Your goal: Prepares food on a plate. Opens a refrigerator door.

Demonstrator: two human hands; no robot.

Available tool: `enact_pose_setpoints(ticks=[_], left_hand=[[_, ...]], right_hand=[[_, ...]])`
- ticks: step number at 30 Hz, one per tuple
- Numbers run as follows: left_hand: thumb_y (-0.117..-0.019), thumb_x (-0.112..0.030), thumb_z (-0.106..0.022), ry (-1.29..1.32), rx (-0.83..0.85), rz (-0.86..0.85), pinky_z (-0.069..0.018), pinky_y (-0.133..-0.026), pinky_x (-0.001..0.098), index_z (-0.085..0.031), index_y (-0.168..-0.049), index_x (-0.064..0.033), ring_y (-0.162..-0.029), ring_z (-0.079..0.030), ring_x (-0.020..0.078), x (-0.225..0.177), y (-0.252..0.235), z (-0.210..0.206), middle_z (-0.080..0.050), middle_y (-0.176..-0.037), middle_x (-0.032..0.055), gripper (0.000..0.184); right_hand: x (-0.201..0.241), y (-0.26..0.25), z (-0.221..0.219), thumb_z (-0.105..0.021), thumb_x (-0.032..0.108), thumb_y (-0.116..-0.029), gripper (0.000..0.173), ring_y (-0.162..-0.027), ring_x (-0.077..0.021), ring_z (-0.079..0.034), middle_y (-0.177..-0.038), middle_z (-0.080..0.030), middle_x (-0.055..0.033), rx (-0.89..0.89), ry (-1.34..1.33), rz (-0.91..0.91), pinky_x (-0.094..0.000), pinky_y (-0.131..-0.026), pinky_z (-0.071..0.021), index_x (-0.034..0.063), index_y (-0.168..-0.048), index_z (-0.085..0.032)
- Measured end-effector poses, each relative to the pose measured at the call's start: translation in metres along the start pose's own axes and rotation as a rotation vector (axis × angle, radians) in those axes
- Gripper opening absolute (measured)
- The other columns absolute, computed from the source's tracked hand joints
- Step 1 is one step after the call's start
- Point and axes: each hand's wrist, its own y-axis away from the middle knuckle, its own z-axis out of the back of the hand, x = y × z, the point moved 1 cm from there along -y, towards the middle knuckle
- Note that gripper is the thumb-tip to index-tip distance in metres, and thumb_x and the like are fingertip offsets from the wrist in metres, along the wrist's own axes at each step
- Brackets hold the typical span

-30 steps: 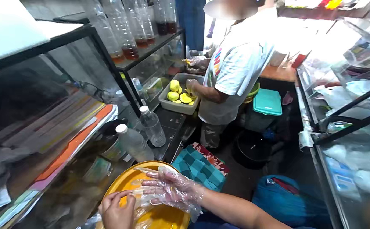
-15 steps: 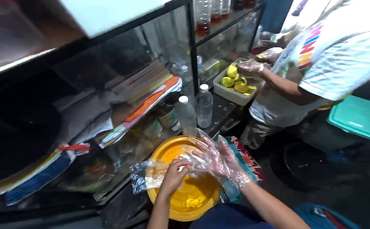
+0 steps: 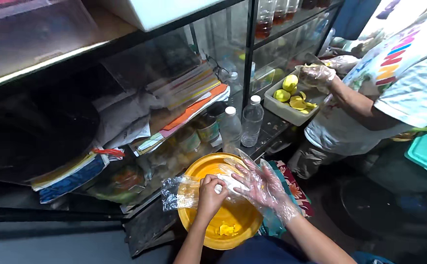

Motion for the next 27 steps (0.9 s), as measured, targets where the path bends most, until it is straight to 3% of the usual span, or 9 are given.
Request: enact_pose_setpoints(ticks=[3, 9, 11, 14, 18, 21, 23, 25, 27], left_hand=[[-0.0916, -0.009, -0.064, 0.054, -0.049, 0.028, -0.0433, -0.101, 0.0458, -0.073, -0.099, 0.0023, -0.118, -0.053, 0.0333, 0.003, -0.002, 0.007, -0.061, -0.12, 0.021, 0.016], [-0.099, -0.019, -0.059, 0.182, 0.152, 0.131, -0.0432, -0.104, 0.0421, -0.07, -0.118, -0.0004, -0.124, -0.05, 0.0296, 0.007, -0.005, 0.016, -0.054, -0.132, 0.0214, 0.028], [-0.0981, -0.017, -0.062, 0.191, 0.172, 0.152, -0.0449, -0.101, 0.0402, -0.069, -0.113, 0.0031, -0.12, -0.053, 0.0274, 0.007, -0.007, 0.013, -0.056, -0.128, 0.0209, 0.026], [-0.0967, -0.012, -0.062, 0.203, 0.035, 0.128, -0.0484, -0.094, 0.035, -0.069, -0.101, 0.006, -0.111, -0.057, 0.0225, 0.009, -0.01, 0.011, -0.059, -0.12, 0.02, 0.02], [-0.0944, -0.011, -0.061, 0.118, -0.068, 0.118, -0.0439, -0.098, 0.0427, -0.071, -0.1, 0.005, -0.115, -0.054, 0.0306, 0.013, -0.013, 0.009, -0.059, -0.12, 0.0223, 0.02], [-0.1011, -0.015, -0.057, 0.129, -0.065, 0.187, -0.0461, -0.104, 0.0441, -0.063, -0.125, 0.0061, -0.125, -0.053, 0.0354, 0.017, -0.014, 0.013, -0.05, -0.137, 0.0286, 0.033], [-0.0994, -0.016, -0.056, 0.117, -0.24, 0.073, -0.0437, -0.105, 0.0483, -0.062, -0.129, 0.0038, -0.127, -0.05, 0.0386, 0.012, -0.01, 0.019, -0.049, -0.138, 0.0295, 0.036], [-0.0915, -0.016, -0.06, 0.04, -0.401, -0.158, -0.0407, -0.105, 0.0534, -0.071, -0.118, 0.0007, -0.123, -0.05, 0.0408, -0.006, -0.006, 0.023, -0.056, -0.127, 0.0274, 0.034], [-0.0868, -0.016, -0.067, -0.038, -0.371, -0.357, -0.0397, -0.101, 0.0593, -0.077, -0.11, -0.0065, -0.12, -0.051, 0.044, -0.024, -0.003, 0.021, -0.062, -0.12, 0.0238, 0.028]], right_hand=[[0.003, 0.001, -0.003, -0.059, 0.048, -0.0974, 0.059, -0.125, -0.0336, -0.063, -0.139, -0.064, -0.0093, -0.011, 0.008, 0.001, -0.0562, -0.095, -0.0552, 0.0164, -0.146, -0.049], [0.001, -0.002, -0.004, -0.058, 0.052, -0.097, 0.064, -0.124, -0.0346, -0.063, -0.137, -0.064, -0.0111, -0.002, -0.003, -0.015, -0.0551, -0.094, -0.0562, 0.0148, -0.148, -0.047], [-0.001, -0.001, -0.006, -0.054, 0.051, -0.0989, 0.062, -0.123, -0.0343, -0.064, -0.137, -0.064, -0.0117, -0.013, 0.001, -0.018, -0.0543, -0.093, -0.0567, 0.014, -0.148, -0.047], [-0.004, -0.001, -0.006, -0.06, 0.052, -0.0964, 0.069, -0.124, -0.0347, -0.063, -0.138, -0.063, -0.0133, -0.014, 0.001, -0.02, -0.0536, -0.094, -0.0565, 0.0127, -0.15, -0.043], [-0.009, 0.0, -0.002, -0.067, 0.055, -0.0912, 0.071, -0.125, -0.0326, -0.063, -0.138, -0.064, -0.0128, 0.037, 0.021, -0.026, -0.0504, -0.098, -0.0549, 0.0125, -0.146, -0.05], [-0.011, -0.002, 0.0, -0.069, 0.058, -0.0885, 0.077, -0.124, -0.0334, -0.064, -0.138, -0.064, -0.0134, 0.047, 0.041, -0.059, -0.0508, -0.097, -0.0555, 0.0115, -0.147, -0.049], [-0.01, -0.004, 0.003, -0.072, 0.057, -0.0858, 0.077, -0.123, -0.0328, -0.064, -0.137, -0.065, -0.0133, 0.059, 0.058, -0.086, -0.0508, -0.098, -0.0552, 0.0127, -0.146, -0.052], [-0.01, -0.003, 0.005, -0.074, 0.053, -0.0863, 0.075, -0.123, -0.0317, -0.064, -0.135, -0.066, -0.0127, 0.051, 0.094, -0.115, -0.0506, -0.099, -0.0547, 0.0121, -0.145, -0.052], [-0.013, 0.0, 0.001, -0.072, 0.05, -0.0895, 0.071, -0.122, -0.0296, -0.065, -0.133, -0.066, -0.0118, 0.039, 0.152, -0.144, -0.0493, -0.098, -0.0546, 0.0106, -0.145, -0.05]])
